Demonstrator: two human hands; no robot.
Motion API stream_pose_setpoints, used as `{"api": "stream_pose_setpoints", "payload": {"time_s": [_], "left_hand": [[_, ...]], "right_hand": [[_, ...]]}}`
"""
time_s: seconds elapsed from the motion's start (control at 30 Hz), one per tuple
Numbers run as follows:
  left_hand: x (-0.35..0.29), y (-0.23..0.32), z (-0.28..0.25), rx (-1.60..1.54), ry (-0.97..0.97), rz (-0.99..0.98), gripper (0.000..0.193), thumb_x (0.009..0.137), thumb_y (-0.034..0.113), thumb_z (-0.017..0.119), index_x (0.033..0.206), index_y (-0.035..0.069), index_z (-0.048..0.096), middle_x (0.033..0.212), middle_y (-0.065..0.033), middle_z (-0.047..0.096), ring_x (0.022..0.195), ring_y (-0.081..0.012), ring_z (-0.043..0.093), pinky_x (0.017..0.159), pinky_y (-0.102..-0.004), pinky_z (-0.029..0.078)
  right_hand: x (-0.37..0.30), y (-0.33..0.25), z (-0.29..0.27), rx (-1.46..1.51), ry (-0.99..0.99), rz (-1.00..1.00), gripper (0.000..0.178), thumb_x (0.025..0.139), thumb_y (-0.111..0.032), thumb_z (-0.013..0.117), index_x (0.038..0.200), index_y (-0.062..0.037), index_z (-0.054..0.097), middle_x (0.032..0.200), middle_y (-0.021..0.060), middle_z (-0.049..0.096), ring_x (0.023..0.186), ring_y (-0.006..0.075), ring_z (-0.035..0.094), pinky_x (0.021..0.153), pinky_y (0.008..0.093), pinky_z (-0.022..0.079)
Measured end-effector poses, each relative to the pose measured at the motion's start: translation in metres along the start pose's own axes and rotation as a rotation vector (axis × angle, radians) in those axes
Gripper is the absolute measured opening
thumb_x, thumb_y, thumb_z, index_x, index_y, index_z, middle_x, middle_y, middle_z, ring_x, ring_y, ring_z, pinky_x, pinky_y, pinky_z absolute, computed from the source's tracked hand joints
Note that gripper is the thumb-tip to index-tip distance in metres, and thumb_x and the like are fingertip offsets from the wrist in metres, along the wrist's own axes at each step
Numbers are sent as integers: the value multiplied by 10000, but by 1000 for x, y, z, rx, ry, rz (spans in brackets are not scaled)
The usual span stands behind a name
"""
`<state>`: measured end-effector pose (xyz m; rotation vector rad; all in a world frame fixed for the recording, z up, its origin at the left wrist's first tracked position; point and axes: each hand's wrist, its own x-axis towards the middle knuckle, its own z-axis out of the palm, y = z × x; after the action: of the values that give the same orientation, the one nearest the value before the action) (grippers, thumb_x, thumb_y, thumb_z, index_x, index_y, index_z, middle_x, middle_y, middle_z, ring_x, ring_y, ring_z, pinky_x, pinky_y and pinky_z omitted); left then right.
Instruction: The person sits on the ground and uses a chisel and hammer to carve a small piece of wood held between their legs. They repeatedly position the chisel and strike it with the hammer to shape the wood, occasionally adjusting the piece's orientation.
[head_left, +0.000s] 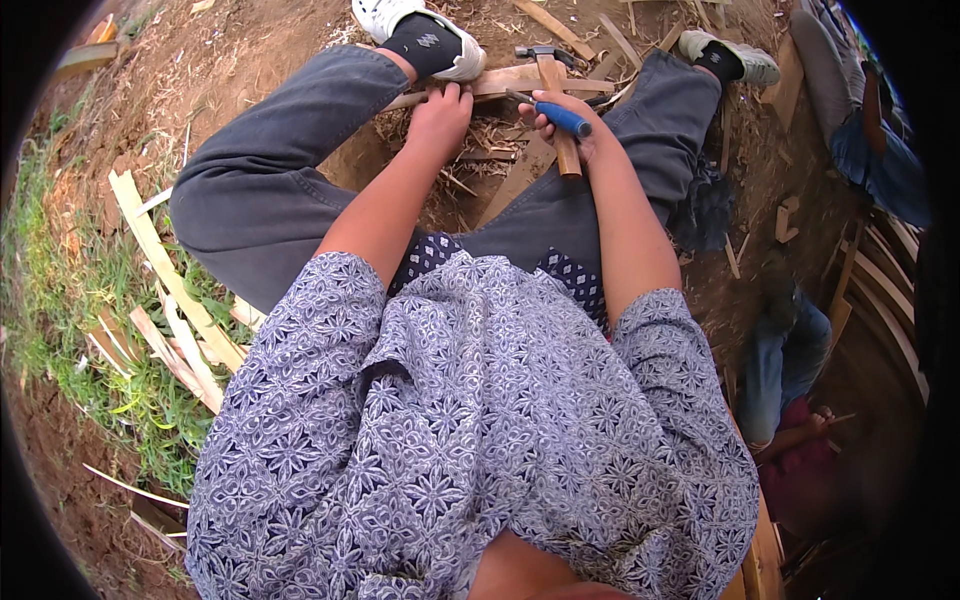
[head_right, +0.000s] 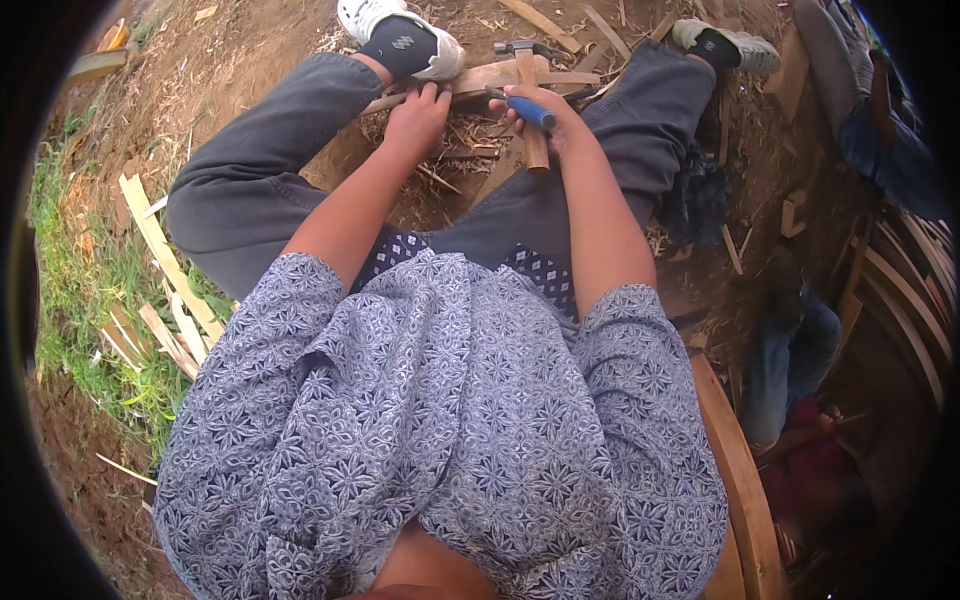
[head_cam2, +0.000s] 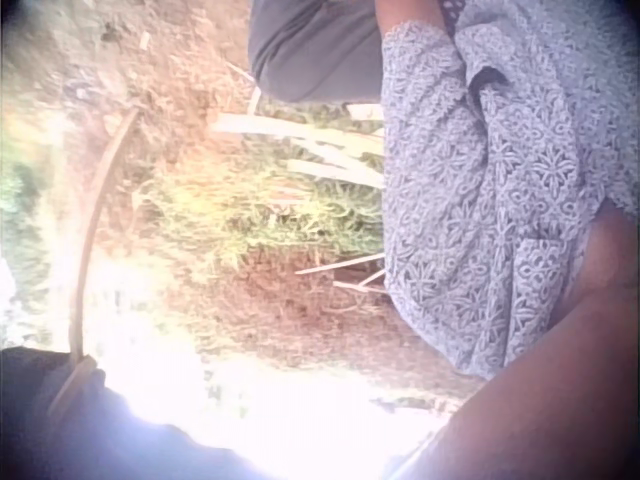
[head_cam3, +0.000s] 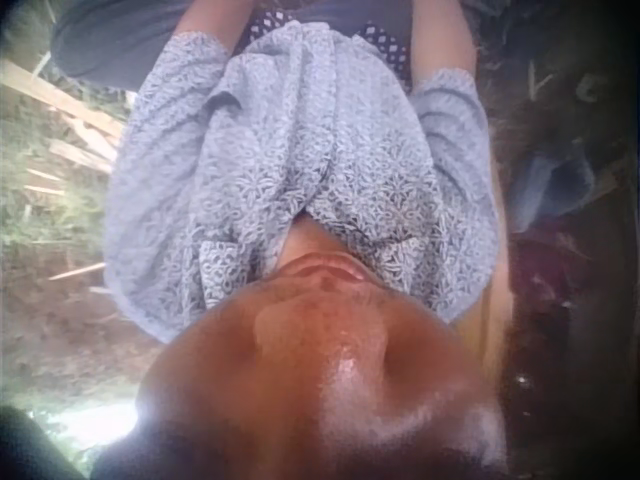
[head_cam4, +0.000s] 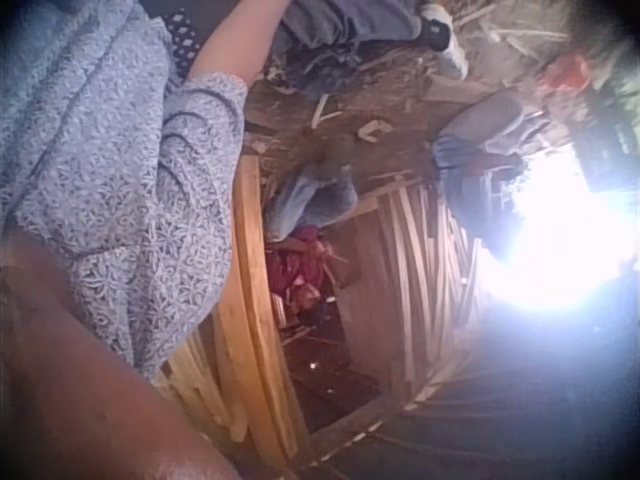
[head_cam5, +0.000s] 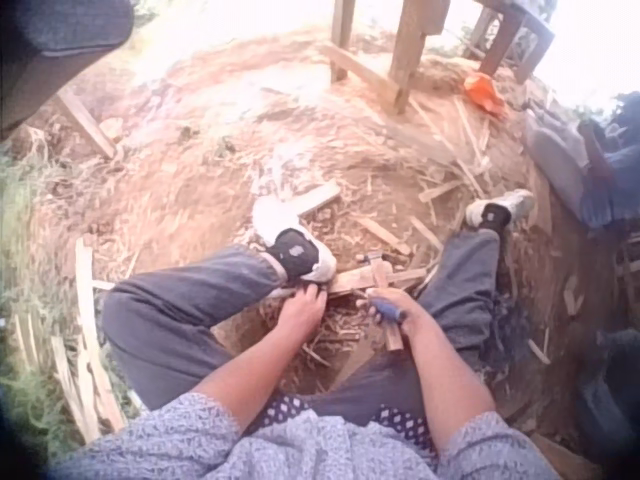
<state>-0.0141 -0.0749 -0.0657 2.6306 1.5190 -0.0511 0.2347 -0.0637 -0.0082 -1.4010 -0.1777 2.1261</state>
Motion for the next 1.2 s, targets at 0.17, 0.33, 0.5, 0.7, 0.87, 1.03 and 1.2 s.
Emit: {"api": "stream_pose_setpoints", "payload": {"time_s": [0.17,0.33,0.5,0.7,0.87,1.03,1.2], "left_hand": [[-1,-2,3,-35,-3,6,574,801,71,686,1364,32,585,1155,-151,591,1065,-354,635,825,-401,609],[-1,-2,3,-42,0,8,580,796,69,686,1365,27,583,1155,-152,587,1087,-355,620,838,-403,604],[-1,-1,3,-14,13,20,584,792,72,689,1364,25,584,1154,-153,587,1073,-363,617,860,-406,595],[-1,-2,6,-21,32,25,577,796,73,686,1362,27,586,1151,-152,588,1051,-359,619,840,-406,598],[-1,-2,5,-33,34,10,556,801,59,673,1350,30,591,1141,-136,589,1029,-339,630,794,-399,611],[-2,-1,4,-26,53,14,546,806,57,666,1346,30,592,1138,-133,588,1021,-332,633,783,-395,615],[-2,-1,4,-26,47,13,557,800,58,673,1350,30,589,1141,-135,585,1041,-337,626,787,-392,614]], "right_hand": [[10,-3,-7,-19,-23,52,295,988,-178,696,1182,-27,533,983,86,713,626,52,640,467,175,546],[12,-2,-7,-56,-18,29,277,994,-191,688,1161,-25,541,982,81,713,623,48,638,468,174,545],[13,-1,-8,-64,-21,36,258,995,-197,686,1137,-29,550,977,73,713,622,44,633,468,176,543],[13,0,-6,-70,5,34,253,991,-198,692,1124,-30,558,965,65,713,614,40,625,465,170,535],[13,-1,-6,-82,-5,43,264,982,-199,705,1122,-29,559,955,60,710,614,35,621,466,170,531],[9,0,-4,-87,11,37,282,979,-193,707,1142,-30,546,976,58,704,613,31,607,464,160,516],[8,0,-5,-96,4,27,299,980,-188,704,1166,-36,527,996,66,700,615,28,598,464,152,509]]}}
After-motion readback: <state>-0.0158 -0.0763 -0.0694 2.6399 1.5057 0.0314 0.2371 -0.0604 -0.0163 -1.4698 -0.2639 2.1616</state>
